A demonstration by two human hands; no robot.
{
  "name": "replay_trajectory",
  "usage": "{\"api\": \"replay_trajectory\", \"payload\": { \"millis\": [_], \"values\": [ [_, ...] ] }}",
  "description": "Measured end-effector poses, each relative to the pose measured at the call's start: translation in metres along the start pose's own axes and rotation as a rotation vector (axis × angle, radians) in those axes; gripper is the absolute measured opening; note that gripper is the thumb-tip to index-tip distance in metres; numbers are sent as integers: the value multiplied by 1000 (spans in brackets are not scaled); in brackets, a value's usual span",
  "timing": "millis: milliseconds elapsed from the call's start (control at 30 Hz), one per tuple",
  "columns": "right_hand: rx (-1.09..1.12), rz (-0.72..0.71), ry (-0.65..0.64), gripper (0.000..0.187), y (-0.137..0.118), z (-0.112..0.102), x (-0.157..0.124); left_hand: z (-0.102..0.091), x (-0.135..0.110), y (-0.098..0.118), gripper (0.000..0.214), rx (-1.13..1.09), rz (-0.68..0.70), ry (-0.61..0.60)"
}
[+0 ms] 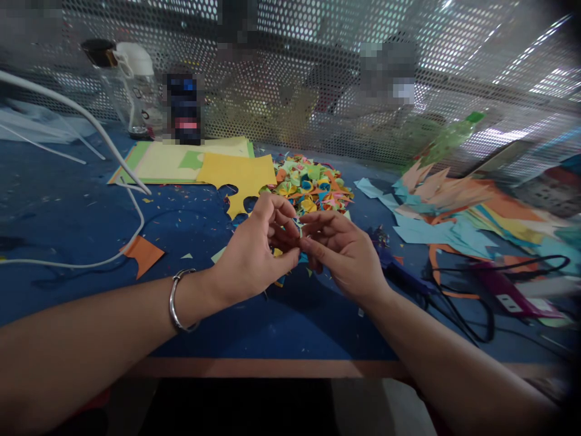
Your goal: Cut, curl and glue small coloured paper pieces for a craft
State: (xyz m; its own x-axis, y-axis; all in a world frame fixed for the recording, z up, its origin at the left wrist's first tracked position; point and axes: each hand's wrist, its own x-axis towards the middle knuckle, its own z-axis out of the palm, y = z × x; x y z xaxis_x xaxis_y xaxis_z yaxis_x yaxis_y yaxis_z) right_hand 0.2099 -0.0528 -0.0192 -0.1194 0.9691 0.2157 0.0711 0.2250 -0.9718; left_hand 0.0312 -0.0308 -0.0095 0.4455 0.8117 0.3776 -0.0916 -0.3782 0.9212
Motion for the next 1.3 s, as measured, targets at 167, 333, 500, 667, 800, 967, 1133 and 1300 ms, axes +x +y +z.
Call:
{"api": "replay_trajectory", "payload": {
  "millis": [167, 333, 500, 667, 800, 967, 1133, 1300],
  "values": [
    [-33, -21, 25, 31, -3, 1, -1, 0, 2, -1, 41, -28, -38, 8],
    [-35, -26, 34, 31, -3, 2, 0, -1, 2, -2, 41, -24, -31, 3],
    [-55, -33, 39, 29, -3, 1, 0, -1, 1, -5, 40, -26, -54, -4],
    [-85, -47, 47, 29, -3, 1, 0, -2, 1, -6, 40, -39, -60, -23],
    [-107, -54, 50, 29, -2, 0, -1, -3, 1, -4, 40, -28, -69, -21],
    [-76, -29, 32, 31, -2, -1, -2, -2, 1, -3, 41, -20, -80, -15],
    [-72, -29, 33, 30, -4, 0, -2, -2, 2, -6, 40, -9, -72, -18],
    [-79, -24, 31, 30, -3, 0, -2, -3, 3, -6, 40, 4, -77, -13]
  ]
}}
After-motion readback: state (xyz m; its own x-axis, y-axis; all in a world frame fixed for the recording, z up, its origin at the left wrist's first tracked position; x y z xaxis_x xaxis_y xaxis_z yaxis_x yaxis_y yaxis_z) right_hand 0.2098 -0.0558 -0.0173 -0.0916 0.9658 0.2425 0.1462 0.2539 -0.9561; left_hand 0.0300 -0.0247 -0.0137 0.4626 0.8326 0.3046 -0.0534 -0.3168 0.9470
